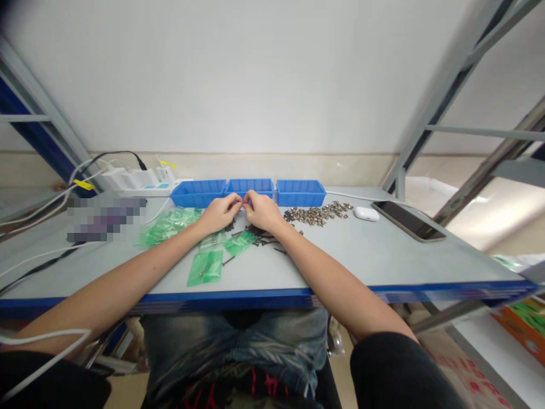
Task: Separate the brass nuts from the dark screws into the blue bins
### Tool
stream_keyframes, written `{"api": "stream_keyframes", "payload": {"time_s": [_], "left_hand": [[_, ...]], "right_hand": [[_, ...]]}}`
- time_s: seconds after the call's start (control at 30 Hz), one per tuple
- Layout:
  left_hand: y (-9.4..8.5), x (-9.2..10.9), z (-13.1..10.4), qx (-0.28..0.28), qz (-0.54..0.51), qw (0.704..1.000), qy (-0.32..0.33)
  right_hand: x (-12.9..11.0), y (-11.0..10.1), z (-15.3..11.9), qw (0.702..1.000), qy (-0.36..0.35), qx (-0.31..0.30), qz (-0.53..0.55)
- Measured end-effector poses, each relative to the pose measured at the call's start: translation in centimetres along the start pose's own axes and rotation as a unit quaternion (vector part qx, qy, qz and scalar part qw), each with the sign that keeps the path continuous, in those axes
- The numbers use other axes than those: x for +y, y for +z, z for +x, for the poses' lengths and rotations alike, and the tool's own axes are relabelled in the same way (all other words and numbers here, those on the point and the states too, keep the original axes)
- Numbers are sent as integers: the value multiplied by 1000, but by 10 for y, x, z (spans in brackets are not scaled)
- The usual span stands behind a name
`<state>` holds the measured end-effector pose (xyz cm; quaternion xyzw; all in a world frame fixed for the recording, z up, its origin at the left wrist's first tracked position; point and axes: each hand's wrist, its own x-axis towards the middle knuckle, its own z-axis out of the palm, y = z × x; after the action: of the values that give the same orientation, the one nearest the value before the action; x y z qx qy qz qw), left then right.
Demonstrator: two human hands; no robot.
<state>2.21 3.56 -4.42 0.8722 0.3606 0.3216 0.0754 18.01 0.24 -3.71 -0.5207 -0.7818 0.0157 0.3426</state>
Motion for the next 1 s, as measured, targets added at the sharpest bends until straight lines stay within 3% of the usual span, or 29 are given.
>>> {"api": "stream_keyframes", "payload": {"time_s": [0.33, 0.77, 1.0], "left_hand": [[0, 3, 1, 26, -14, 1000, 4], [2, -2, 2, -20, 5, 1000, -8], [3, 0, 2, 5, -26, 1000, -18]], "right_hand": [[-5, -5, 3, 998, 32, -6, -61], [-11, -2, -1, 998, 27, 9, -63], [-10, 0, 0, 995, 56, 24, -76]]}}
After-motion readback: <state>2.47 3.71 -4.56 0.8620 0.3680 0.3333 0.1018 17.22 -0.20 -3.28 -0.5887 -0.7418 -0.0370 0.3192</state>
